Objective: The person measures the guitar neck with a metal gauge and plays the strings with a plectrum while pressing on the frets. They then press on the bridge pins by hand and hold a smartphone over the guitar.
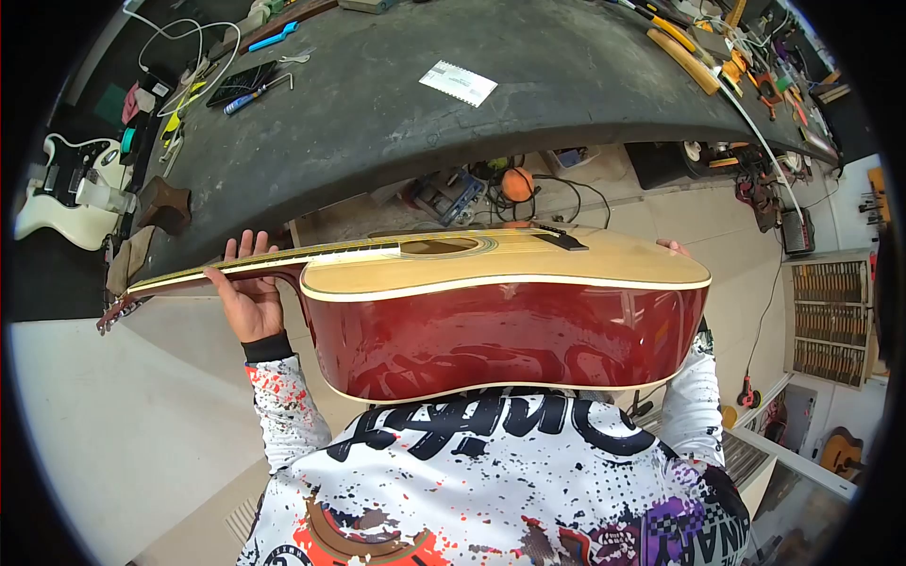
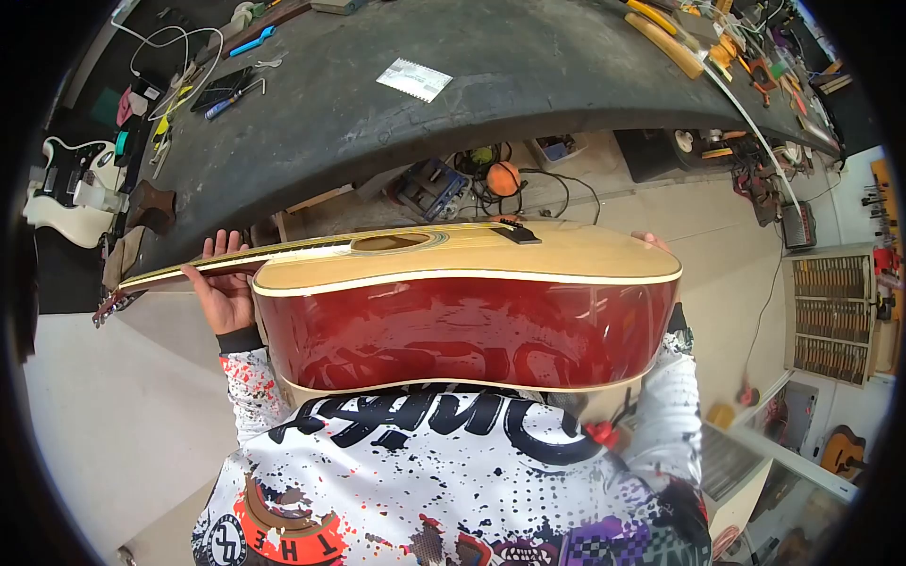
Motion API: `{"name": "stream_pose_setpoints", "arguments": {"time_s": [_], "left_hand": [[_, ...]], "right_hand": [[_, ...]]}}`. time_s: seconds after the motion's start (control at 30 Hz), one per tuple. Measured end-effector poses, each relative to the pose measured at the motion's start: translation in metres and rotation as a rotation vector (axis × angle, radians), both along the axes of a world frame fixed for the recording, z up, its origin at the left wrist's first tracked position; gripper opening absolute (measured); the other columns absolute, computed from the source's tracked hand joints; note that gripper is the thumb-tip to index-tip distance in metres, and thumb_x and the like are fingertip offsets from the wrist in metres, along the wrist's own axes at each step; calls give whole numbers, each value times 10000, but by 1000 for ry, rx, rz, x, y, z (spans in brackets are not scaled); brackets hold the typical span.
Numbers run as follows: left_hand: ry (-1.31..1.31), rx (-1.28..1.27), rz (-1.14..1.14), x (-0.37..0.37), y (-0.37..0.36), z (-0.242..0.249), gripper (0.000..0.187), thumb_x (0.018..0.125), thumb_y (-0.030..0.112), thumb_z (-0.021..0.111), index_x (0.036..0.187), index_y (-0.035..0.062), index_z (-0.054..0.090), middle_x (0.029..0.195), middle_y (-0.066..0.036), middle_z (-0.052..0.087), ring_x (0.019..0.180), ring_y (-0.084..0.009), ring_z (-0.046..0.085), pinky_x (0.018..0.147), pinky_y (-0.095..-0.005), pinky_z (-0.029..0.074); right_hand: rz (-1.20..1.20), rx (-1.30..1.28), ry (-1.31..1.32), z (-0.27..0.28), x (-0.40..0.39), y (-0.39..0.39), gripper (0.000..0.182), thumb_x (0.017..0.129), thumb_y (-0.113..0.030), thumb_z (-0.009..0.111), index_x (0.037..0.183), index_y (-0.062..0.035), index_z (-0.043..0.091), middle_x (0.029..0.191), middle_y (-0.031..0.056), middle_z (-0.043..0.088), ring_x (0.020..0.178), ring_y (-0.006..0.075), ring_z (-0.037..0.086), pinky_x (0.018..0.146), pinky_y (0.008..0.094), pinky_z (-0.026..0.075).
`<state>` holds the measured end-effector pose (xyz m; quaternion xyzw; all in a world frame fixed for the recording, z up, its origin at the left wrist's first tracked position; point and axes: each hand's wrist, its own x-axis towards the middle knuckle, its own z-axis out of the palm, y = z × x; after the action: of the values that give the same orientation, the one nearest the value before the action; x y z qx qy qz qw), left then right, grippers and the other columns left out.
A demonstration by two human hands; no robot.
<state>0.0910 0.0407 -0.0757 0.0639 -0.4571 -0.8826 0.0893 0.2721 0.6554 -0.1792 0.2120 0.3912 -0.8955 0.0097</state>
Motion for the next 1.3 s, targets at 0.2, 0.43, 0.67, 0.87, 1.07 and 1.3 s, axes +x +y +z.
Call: {"name": "stream_pose_setpoints", "arguments": {"time_s": [0.2, 0.43, 0.67, 0.87, 1.07, 1.3], "left_hand": [[-2, 9, -1, -1, 0, 0, 670, 981, 532, 414, 1327, -41, 408, 1412, -226, 442, 1299, -392, 455, 1070, -516, 425], [-9, 18, 2, -1, 0, 0, 660, 985, 528, 406, 1323, -39, 412, 1410, -224, 444, 1296, -386, 460, 1070, -515, 425], [18, 8, -15, -2, -1, -2, 666, 992, 519, 393, 1348, -42, 352, 1388, -259, 430, 1272, -410, 475, 1024, -518, 479], [20, 24, -20, -3, -3, -4, 655, 992, 517, 396, 1339, -37, 365, 1372, -249, 453, 1268, -401, 482, 1024, -521, 478], [13, 20, -11, -2, -2, -3, 643, 994, 514, 395, 1328, -35, 379, 1368, -245, 459, 1267, -401, 484, 1021, -524, 478], [17, 27, -12, -1, -3, -4, 639, 994, 511, 400, 1323, -37, 385, 1368, -245, 459, 1268, -403, 483, 1022, -524, 477]], "right_hand": [[64, -97, 20, -2, -1, 6, 184, 1006, -273, 491, 852, -172, 484, 682, -81, 480, 579, 41, 483, 494, 212, 405], [29, -64, 45, -7, -2, 6, 196, 1000, -291, 505, 847, -173, 479, 678, -80, 467, 570, 40, 473, 487, 214, 399], [12, 4, 53, 2, 0, -3, 207, 1001, -291, 508, 834, -171, 483, 671, -82, 469, 570, 37, 473, 481, 215, 399], [-112, 126, -36, 9, -2, -13, 201, 1002, -288, 510, 842, -168, 499, 678, -74, 485, 572, 45, 484, 484, 217, 408], [-37, -175, 25, 3, -3, -7, 208, 1003, -302, 512, 843, -169, 509, 677, -68, 489, 574, 51, 489, 482, 221, 409], [-138, 175, -26, 12, -1, -21, 239, 1002, -339, 517, 845, -159, 514, 678, -71, 484, 586, 37, 477, 489, 208, 393]]}}
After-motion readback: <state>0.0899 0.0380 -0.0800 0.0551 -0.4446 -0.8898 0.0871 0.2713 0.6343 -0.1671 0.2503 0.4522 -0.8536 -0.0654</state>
